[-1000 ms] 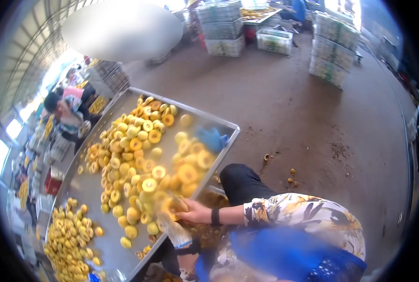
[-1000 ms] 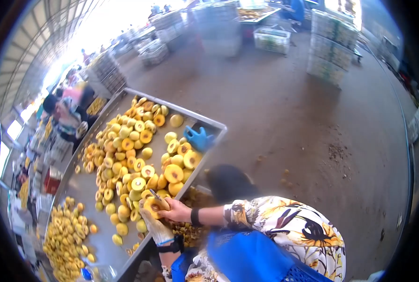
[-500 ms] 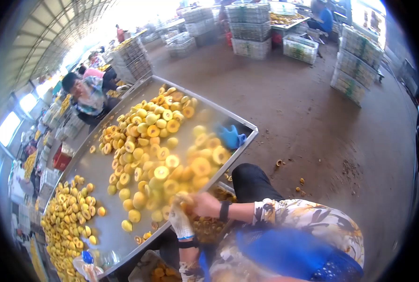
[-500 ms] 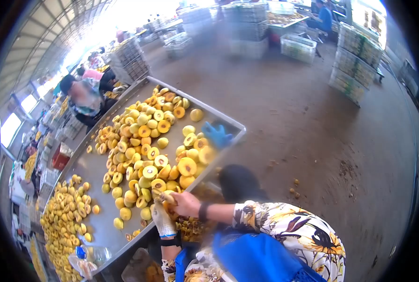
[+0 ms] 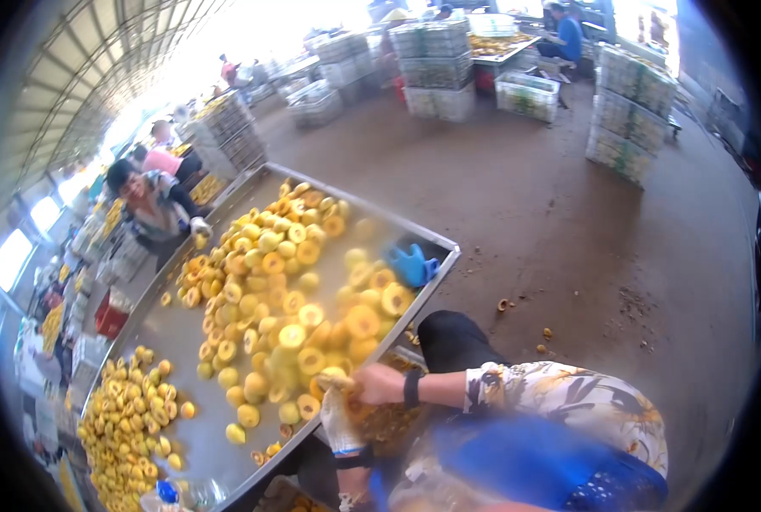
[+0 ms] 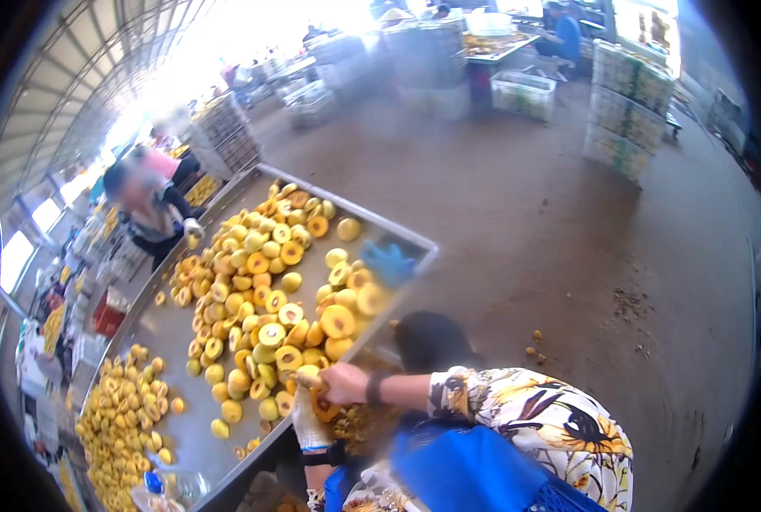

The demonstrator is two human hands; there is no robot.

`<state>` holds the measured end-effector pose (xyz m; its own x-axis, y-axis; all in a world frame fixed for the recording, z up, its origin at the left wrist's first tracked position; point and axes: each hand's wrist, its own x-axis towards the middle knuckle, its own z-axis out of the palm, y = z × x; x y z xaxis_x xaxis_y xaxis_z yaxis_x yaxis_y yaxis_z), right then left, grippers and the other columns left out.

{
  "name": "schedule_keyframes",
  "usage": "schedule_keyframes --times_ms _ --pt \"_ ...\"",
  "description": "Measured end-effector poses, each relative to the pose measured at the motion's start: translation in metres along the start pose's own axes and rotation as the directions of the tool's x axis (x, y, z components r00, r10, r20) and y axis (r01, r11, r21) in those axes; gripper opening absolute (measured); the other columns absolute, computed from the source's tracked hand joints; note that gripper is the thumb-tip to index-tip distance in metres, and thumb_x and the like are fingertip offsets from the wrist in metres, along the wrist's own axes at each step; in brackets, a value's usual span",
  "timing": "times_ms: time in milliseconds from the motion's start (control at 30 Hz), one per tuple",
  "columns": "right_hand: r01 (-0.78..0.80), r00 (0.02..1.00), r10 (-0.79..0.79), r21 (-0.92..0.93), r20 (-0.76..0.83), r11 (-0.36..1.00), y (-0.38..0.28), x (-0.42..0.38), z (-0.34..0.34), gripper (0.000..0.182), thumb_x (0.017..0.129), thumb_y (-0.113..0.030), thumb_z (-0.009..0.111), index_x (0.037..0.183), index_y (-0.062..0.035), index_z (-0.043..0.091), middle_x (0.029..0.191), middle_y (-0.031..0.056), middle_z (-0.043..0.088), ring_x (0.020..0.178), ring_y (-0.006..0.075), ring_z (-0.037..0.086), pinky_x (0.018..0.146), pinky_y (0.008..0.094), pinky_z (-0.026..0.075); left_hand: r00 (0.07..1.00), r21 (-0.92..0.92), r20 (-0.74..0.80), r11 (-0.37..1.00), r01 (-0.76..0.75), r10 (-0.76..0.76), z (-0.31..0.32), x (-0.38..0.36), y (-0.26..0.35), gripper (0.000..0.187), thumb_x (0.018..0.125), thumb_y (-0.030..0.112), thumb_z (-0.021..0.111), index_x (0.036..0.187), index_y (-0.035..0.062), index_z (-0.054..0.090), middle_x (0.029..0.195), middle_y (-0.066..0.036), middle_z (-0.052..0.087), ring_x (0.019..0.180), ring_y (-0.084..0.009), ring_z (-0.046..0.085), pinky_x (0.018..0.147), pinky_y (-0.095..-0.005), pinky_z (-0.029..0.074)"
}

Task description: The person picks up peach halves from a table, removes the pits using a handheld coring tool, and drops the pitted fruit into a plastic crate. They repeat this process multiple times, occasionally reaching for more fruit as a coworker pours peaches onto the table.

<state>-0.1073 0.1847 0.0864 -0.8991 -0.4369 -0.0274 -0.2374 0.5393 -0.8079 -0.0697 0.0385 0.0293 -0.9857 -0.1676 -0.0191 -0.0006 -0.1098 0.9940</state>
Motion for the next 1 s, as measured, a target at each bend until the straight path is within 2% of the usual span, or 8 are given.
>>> schedule_keyframes --times_ms 100,167,300,533,633,733,867,1000 --pt "0.042 0.998 -0.042 -0.007 -0.039 0.999 0.003 0.0 -0.003 0.02 0.066 -0.019 0.065 0.079 -0.0041 0.062 0.071 0.0195 0.062 0.07 0.0367 0.061 0.064 0.0425 0.048 0.978 0.251 0.026 0.946 -0.205 0.205 0.003 0.003 0.003 0.032 0.089 0.034 0.054 0.098 0.0037 0.058 0.077 -0.001 0.055 0.062 -0.0103 0.049 0.051 -0.0244 0.04" --pt "0.032 0.998 -0.034 -0.057 -0.047 0.998 0.0 0.0 -0.006 0.018 0.064 -0.014 0.062 0.079 -0.004 0.061 0.071 0.0198 0.061 0.071 0.0372 0.06 0.064 0.043 0.048 0.845 0.651 0.191 0.58 -0.49 0.5 0.017 -0.006 0.028 0.028 0.089 0.032 0.053 0.095 0.0048 0.059 0.075 0.0 0.054 0.059 -0.0086 0.046 0.049 -0.0227 0.037" --pt "0.024 1.0 -0.025 0.048 0.018 0.999 0.007 0.007 -0.003 0.019 0.065 -0.015 0.062 0.081 -0.0035 0.061 0.069 0.0198 0.061 0.069 0.0372 0.06 0.063 0.043 0.048 0.984 -0.198 -0.078 0.97 0.141 -0.159 0.03 -0.011 0.04 0.018 0.089 0.02 0.054 0.08 0.0059 0.06 0.063 0.001 0.05 0.053 -0.0074 0.045 0.047 -0.0214 0.033" --pt "0.077 0.996 -0.075 -0.061 0.039 0.995 0.004 0.006 0.002 0.015 0.068 -0.013 0.06 0.078 -0.0022 0.058 0.07 0.0215 0.06 0.067 0.037 0.06 0.062 0.0449 0.046 0.978 -0.253 -0.11 0.957 0.144 -0.176 0.014 -0.009 0.019 0.015 0.088 0.019 0.056 0.082 0.0065 0.06 0.065 0.002 0.051 0.057 -0.0068 0.046 0.047 -0.0207 0.034" --pt "0.122 0.992 -0.115 -0.173 0.052 0.977 -0.001 0.006 0.002 0.015 0.071 -0.014 0.058 0.077 -0.0011 0.057 0.067 0.0216 0.059 0.065 0.0378 0.06 0.06 0.0462 0.046 0.865 0.709 0.174 0.55 -0.442 0.471 0.007 -0.016 0.015 0.012 0.089 0.016 0.052 0.095 0.0074 0.058 0.075 0.001 0.054 0.064 -0.0089 0.051 0.053 -0.0232 0.04" --pt "0.128 0.991 -0.118 -0.219 0.06 0.967 -0.003 0.006 0.001 0.014 0.071 -0.016 0.058 0.072 -0.0032 0.06 0.063 0.019 0.06 0.061 0.0362 0.06 0.056 0.044 0.047 0.995 0.164 -0.022 0.982 -0.091 0.095 0.013 -0.017 -0.007 0.02 0.091 0.021 0.049 0.105 0.0075 0.055 0.089 -0.003 0.057 0.077 -0.0153 0.055 0.066 -0.0294 0.045" --pt "0.171 0.984 -0.177 -0.287 0.005 0.943 -0.006 0.004 0.003 0.012 0.07 -0.018 0.059 0.07 -0.0063 0.063 0.06 0.0152 0.06 0.058 0.0323 0.06 0.051 0.0418 0.046 0.955 -0.702 0.041 0.672 0.237 -0.293 0.028 -0.015 0.006 0.036 0.094 0.033 0.044 0.116 0.0064 0.052 0.107 -0.01 0.056 0.098 -0.0223 0.055 0.083 -0.0345 0.045" --pt "0.281 0.958 -0.286 -0.315 0.032 0.907 -0.006 -0.003 0.008 0.014 0.074 -0.017 0.058 0.076 -0.0038 0.054 0.061 0.016 0.057 0.059 0.0335 0.059 0.054 0.0429 0.046 0.947 -0.631 0.214 0.706 0.322 -0.241 0.015 -0.016 -0.017 0.038 0.095 0.032 0.036 0.126 0.0096 0.04 0.125 -0.008 0.047 0.112 -0.0199 0.048 0.093 -0.0334 0.041"
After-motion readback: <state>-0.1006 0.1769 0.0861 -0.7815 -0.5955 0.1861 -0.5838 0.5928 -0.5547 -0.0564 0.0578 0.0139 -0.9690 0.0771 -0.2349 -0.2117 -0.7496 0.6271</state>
